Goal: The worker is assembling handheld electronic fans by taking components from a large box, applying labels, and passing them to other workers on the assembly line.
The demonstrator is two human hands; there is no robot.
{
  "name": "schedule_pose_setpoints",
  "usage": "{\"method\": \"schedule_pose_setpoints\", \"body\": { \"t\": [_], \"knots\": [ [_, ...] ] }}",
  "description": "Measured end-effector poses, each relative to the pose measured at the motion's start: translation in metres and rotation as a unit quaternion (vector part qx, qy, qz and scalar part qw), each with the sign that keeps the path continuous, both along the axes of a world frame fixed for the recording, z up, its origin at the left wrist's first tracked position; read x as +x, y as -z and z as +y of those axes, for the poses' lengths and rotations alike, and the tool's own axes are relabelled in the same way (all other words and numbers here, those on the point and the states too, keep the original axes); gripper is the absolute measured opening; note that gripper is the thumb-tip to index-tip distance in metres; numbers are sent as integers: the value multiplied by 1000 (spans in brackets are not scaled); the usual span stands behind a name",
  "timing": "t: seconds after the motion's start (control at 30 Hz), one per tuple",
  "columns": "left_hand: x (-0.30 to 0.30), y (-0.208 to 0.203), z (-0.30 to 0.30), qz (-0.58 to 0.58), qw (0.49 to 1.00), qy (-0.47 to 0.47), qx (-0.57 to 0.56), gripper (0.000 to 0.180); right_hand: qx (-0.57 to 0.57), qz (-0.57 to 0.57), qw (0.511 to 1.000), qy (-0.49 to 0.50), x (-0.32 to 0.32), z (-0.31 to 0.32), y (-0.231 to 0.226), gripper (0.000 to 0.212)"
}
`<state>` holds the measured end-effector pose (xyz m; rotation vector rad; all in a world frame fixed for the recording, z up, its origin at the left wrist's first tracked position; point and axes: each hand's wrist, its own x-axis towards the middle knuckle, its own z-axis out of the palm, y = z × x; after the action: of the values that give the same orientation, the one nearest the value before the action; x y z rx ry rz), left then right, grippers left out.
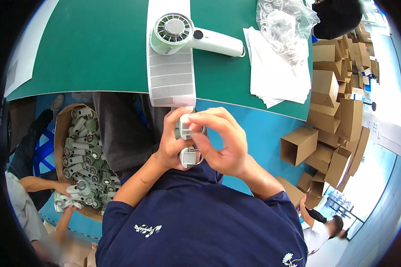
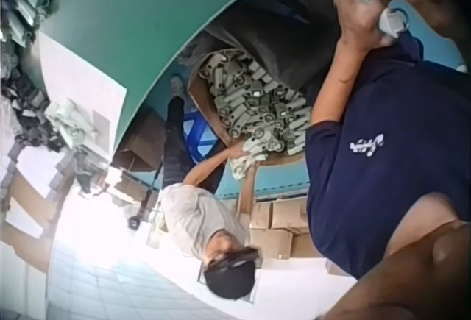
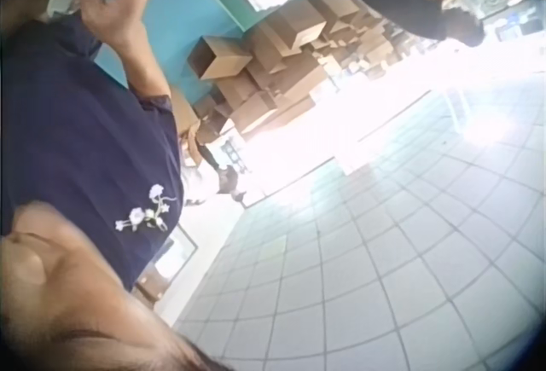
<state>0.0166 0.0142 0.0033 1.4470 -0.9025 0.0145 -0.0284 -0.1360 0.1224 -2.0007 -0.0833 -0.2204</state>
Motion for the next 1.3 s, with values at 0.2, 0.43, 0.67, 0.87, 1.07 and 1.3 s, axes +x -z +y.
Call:
{"method": "schedule_pose_setpoints", "body": {
  "t": [0.2, 0.43, 0.67, 0.87, 1.07, 1.3],
  "knots": [
    [-1, -2, 0, 6, 1000, 2, 6, 41, -22, 70, 996, 49, -21, 3, -27, 29],
    [-2, -1, -1, 11, 1000, -11, 9, 42, -36, 141, 988, 55, -36, 23, -17, 25],
    [-2, -1, -1, 4, 1000, -7, 9, 39, -29, 154, 986, 57, -37, 24, -17, 22],
    [-4, 2, -1, 13, 1000, -14, 9, 37, -66, 133, 987, 54, -32, 27, -15, 25],
    [-4, 2, 0, 17, 1000, -10, 12, 37, -120, 93, 987, 48, -29, 29, -14, 28],
    [-3, 2, -1, 17, 1000, -14, 9, 40, -162, 71, 984, 36, -23, 30, -18, 29]
  ]
}}
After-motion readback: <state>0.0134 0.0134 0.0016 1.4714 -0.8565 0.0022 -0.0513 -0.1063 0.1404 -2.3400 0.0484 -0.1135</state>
